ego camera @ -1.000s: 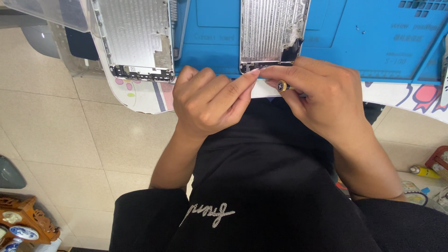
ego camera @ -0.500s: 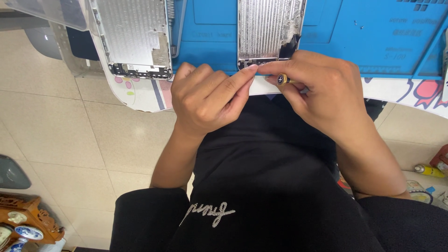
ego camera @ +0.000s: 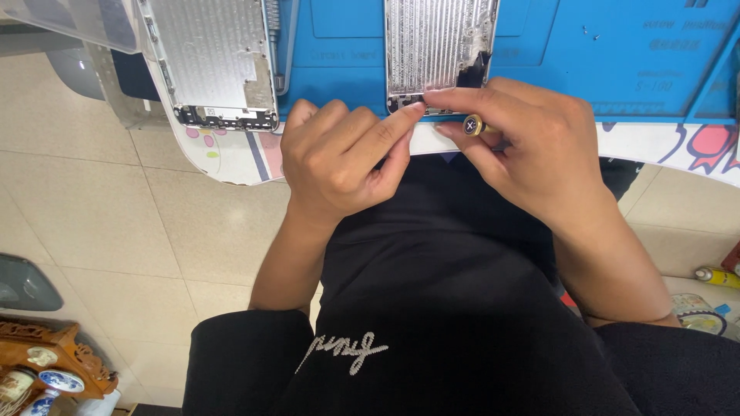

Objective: Replacing internal components and reassembling a mobile phone.

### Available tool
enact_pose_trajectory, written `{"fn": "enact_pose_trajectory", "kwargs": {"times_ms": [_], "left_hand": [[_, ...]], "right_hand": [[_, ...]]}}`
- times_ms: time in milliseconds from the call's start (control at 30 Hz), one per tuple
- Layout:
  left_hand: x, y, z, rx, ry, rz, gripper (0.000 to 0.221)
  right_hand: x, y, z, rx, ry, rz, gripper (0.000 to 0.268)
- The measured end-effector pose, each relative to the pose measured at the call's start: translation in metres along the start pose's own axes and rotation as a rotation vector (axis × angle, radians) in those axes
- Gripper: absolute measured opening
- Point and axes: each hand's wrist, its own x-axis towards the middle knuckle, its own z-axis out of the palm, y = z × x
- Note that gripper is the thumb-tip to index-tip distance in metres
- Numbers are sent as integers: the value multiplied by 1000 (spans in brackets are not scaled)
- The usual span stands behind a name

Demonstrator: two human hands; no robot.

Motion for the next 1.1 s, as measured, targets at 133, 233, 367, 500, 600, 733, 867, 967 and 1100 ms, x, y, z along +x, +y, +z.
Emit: {"fn": "enact_pose_trajectory", "kwargs": {"times_ms": [133,233,367,500,600,733,867,967,1100], "left_hand": [[0,1,-2,-30,-32,-30,20],[1,1,-3,-46,-48,-49,18],[0,0,-2,-47,-50,-32,20],[-1,-1,-2,-52,-35,-18,21],[0,-1,-4,-62,-28,-19,23],[-1,-1,-5,-81,-19,-15,26],[-6,-2,-5,-202,26,-52,38],[-6,-1,-2,-169,29,-34,40],[-3,1,2,-44,12,13,36]], "right_hand": [[1,-3,-2,-2,-3,24,35],[2,-3,-3,19,-3,44,34],[1,0,-1,7,4,29,34],[0,1,-1,5,14,21,34],[0,1,-1,22,20,31,34],[-2,-1,-2,42,40,35,34],[-5,-1,-4,137,80,36,25],[-11,-2,-9,149,106,47,23],[-10,-15,-26,117,166,61,15]]}}
